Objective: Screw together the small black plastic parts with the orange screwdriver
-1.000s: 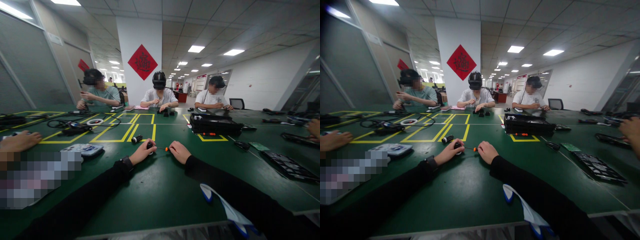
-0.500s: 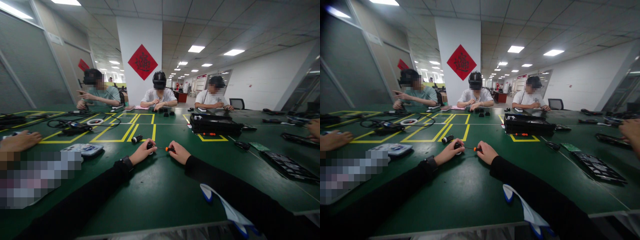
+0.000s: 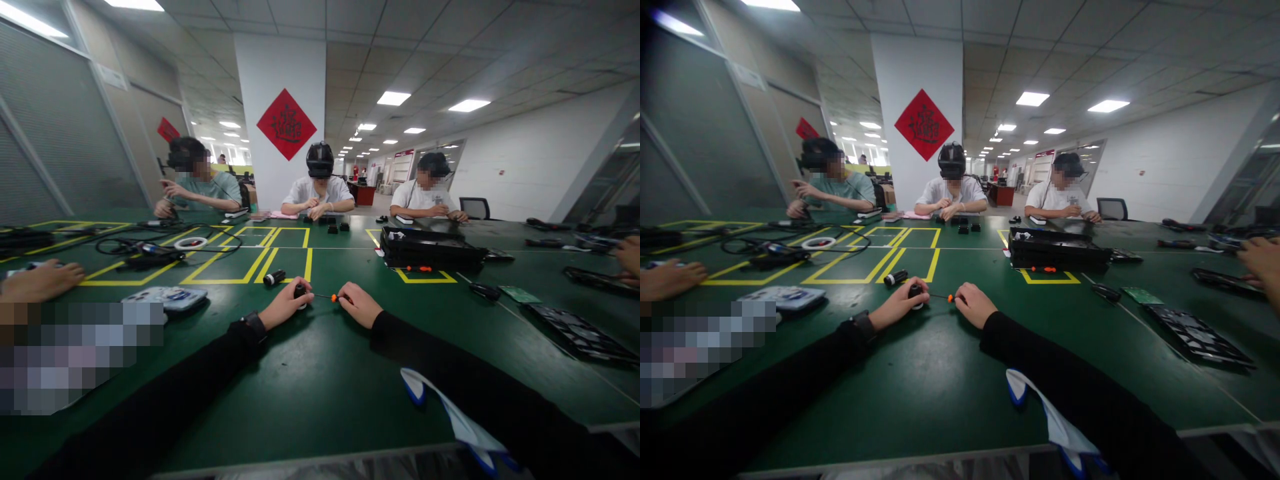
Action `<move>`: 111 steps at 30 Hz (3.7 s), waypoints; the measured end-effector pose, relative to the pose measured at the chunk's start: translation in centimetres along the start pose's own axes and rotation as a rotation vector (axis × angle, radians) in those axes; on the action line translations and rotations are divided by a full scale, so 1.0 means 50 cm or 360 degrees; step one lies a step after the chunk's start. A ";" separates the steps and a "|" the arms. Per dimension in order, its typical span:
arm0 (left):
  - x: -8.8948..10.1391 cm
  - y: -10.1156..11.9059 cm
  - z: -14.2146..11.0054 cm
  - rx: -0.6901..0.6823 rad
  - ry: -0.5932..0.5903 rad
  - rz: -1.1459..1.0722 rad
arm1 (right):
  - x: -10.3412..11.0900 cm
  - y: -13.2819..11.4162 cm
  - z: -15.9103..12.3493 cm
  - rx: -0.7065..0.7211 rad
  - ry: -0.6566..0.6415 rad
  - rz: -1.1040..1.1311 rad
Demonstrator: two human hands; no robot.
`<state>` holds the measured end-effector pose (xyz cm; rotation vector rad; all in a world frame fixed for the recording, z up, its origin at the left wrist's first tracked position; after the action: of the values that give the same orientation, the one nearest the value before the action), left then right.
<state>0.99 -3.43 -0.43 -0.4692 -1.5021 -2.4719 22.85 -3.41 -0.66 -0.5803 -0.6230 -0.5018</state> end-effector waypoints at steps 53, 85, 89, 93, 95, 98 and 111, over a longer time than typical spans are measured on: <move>0.001 0.000 -0.001 0.0007 -0.0002 0.0016 | -0.001 -0.003 -0.005 -0.0073 -0.0038 -0.0015; 0.000 -0.010 0.000 -0.0032 -0.0002 0.0038 | 0.003 -0.010 -0.003 -0.0082 -0.0055 0.0014; 0.000 -0.010 0.000 -0.0027 -0.0009 0.0026 | 0.003 -0.009 -0.002 -0.0043 -0.0055 0.0009; 0.000 -0.008 0.001 -0.0028 0.0000 0.0019 | 0.001 -0.006 -0.001 0.0005 -0.0051 -0.0006; -0.001 -0.007 0.001 -0.0017 -0.0002 0.0017 | 0.001 -0.005 -0.001 0.0009 -0.0054 -0.0001; -0.001 -0.005 0.000 -0.0003 -0.0002 0.0014 | 0.001 -0.004 -0.002 -0.0018 -0.0051 0.0014; -0.001 0.001 0.000 -0.0010 0.0004 0.0031 | 0.003 -0.009 0.000 -0.0062 -0.0072 -0.0047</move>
<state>1.05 -3.47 -0.40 -0.4789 -1.4822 -2.4622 22.70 -3.78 -0.39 -0.6213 -0.6667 -0.5306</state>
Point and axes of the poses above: each hand's wrist, its own z-axis towards the middle knuckle, its own x-axis out of the back of the hand, y = z × x, the point moved 1 cm from there along z, towards the middle knuckle, and after that the axes turned 11 degrees about y, right-handed, at the moved point
